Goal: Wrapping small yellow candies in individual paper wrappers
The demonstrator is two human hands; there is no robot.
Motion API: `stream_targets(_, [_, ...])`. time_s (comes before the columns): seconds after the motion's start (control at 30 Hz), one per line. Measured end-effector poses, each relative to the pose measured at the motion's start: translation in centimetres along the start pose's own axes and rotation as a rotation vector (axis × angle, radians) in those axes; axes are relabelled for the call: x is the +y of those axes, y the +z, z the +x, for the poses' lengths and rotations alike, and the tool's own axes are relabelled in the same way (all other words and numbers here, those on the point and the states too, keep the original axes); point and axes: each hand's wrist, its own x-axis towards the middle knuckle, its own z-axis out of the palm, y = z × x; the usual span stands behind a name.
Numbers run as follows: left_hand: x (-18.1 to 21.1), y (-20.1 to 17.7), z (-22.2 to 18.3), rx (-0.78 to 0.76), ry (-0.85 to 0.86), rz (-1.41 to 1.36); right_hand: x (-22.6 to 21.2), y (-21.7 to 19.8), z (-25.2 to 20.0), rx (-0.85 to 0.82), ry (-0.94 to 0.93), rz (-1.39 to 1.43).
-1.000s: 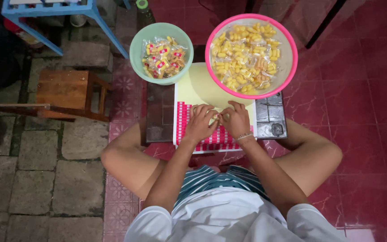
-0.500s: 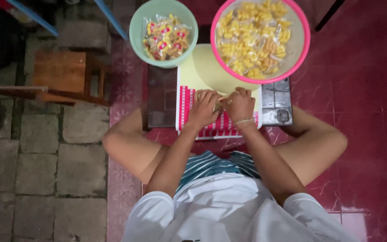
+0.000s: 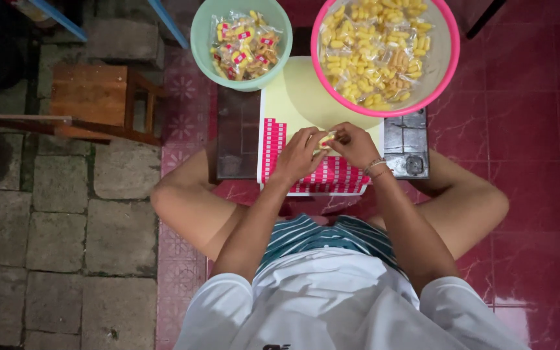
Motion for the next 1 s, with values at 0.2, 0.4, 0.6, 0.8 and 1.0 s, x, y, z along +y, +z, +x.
stream_targets(0.2, [1.6, -2.3, 1.2, 0.175, -0.178, -0.101, 0.6, -1.1, 0.3, -0.052, -0.067, 0.368])
stream_targets(0.4, [-1.1, -0.4, 0.7, 0.1, -0.191, -0.172, 2.1, 0.6, 1.1, -0.015, -0.098, 0.435])
stream_targets(0.6, [-1.2, -0.6, 1.0, 0.096, -0.272, -0.263, 2.1, 1.4, 0.8, 0.057, -0.138, 0.246])
stream_targets(0.8, [-4.1, 1.9, 0.2, 0.01, -0.319, -0.283, 1.5, 1.5, 1.1, 0.015, -0.093, 0.325])
stream_targets(1.0, [-5.3, 3.3, -0.6, -0.012, -0.298, -0.22, 1.5, 1.5, 0.6, -0.02, -0.08, 0.36])
